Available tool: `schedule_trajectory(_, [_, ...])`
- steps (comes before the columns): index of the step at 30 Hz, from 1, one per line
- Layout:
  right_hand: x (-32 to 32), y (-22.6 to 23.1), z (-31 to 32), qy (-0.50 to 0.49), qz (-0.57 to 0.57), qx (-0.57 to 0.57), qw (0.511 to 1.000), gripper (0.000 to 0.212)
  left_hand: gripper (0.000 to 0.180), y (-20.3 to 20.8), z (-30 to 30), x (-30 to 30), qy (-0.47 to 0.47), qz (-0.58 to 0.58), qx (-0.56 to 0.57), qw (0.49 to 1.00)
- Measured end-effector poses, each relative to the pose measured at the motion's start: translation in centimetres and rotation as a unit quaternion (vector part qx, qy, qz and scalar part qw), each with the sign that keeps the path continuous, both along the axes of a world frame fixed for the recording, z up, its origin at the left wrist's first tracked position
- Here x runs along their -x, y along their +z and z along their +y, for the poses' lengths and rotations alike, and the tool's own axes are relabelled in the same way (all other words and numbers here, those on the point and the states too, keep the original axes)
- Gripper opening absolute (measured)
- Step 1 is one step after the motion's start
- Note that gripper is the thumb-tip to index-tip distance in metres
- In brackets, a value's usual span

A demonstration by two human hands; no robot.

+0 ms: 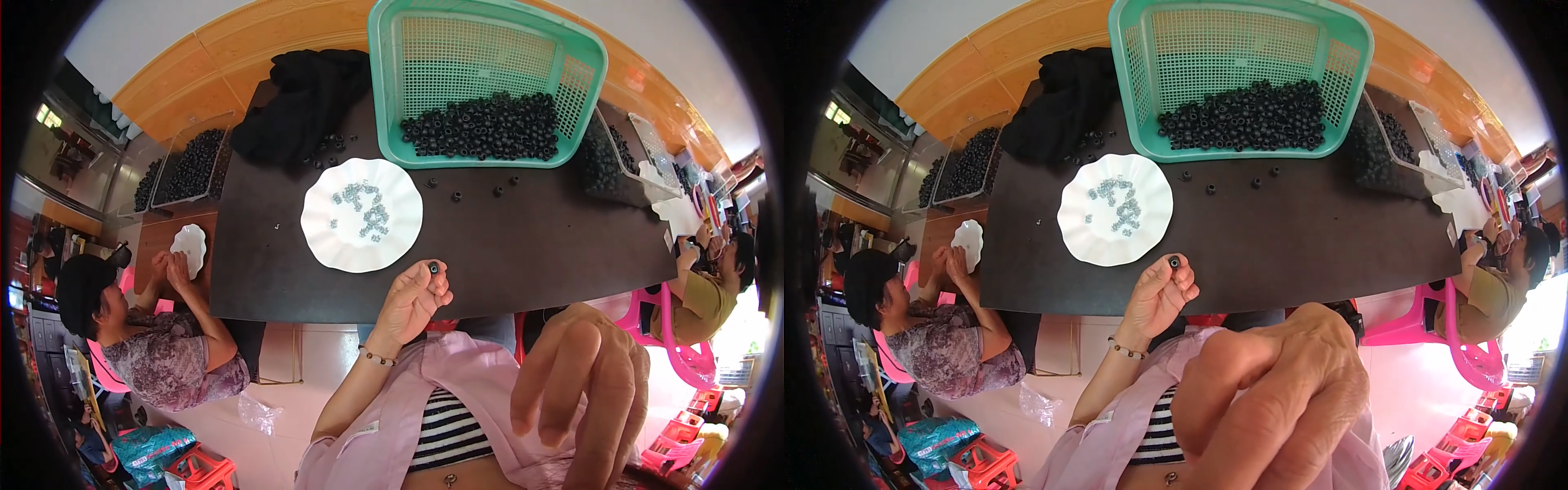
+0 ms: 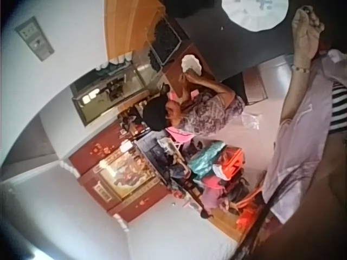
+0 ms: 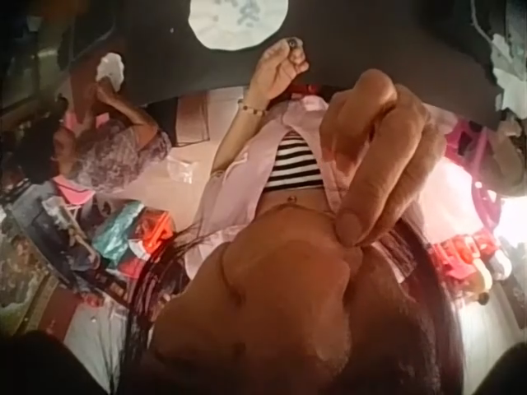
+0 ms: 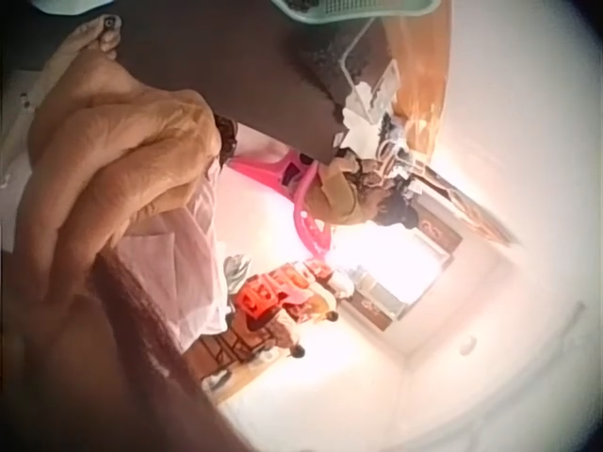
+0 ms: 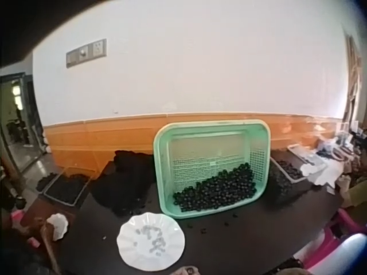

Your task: Manually assembling small black rings by inserting white pins or inserts into them at a workspace.

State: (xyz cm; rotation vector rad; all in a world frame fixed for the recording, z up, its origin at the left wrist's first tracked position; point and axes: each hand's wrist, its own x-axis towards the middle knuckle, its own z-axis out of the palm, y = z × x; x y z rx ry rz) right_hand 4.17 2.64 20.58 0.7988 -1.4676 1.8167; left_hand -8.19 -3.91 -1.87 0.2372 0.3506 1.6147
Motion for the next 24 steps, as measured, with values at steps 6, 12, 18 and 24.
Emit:
schedule_trajectory(6, [1.2,-1.3,2.7,0.088,0.036,-0.131,0.987,0.012,0.028,-0.3,0.1,0.0,-0.002,-0.004,-0.003,1.000])
schedule_trajectory(12, [2.3,-5.7,6.6,-0.176,-0.111,-0.145,0.967,0.018,0.027,0.3,0.0,0.0,0.003,0.002,0.022,1.000])
schedule_trajectory(18, [9.1,-12.7,18.1,-0.482,-0.320,-0.364,0.730,0.011,0.026,-0.1,0.0,0.0,-0.003,-0.013,-0.009,1.000])
schedule_trajectory(24, [12.8,-16.9,21.7,-0.510,-0.340,-0.498,0.613,0.008,0.025,-0.1,0.0,0.0,-0.001,-0.015,-0.009,1.000])
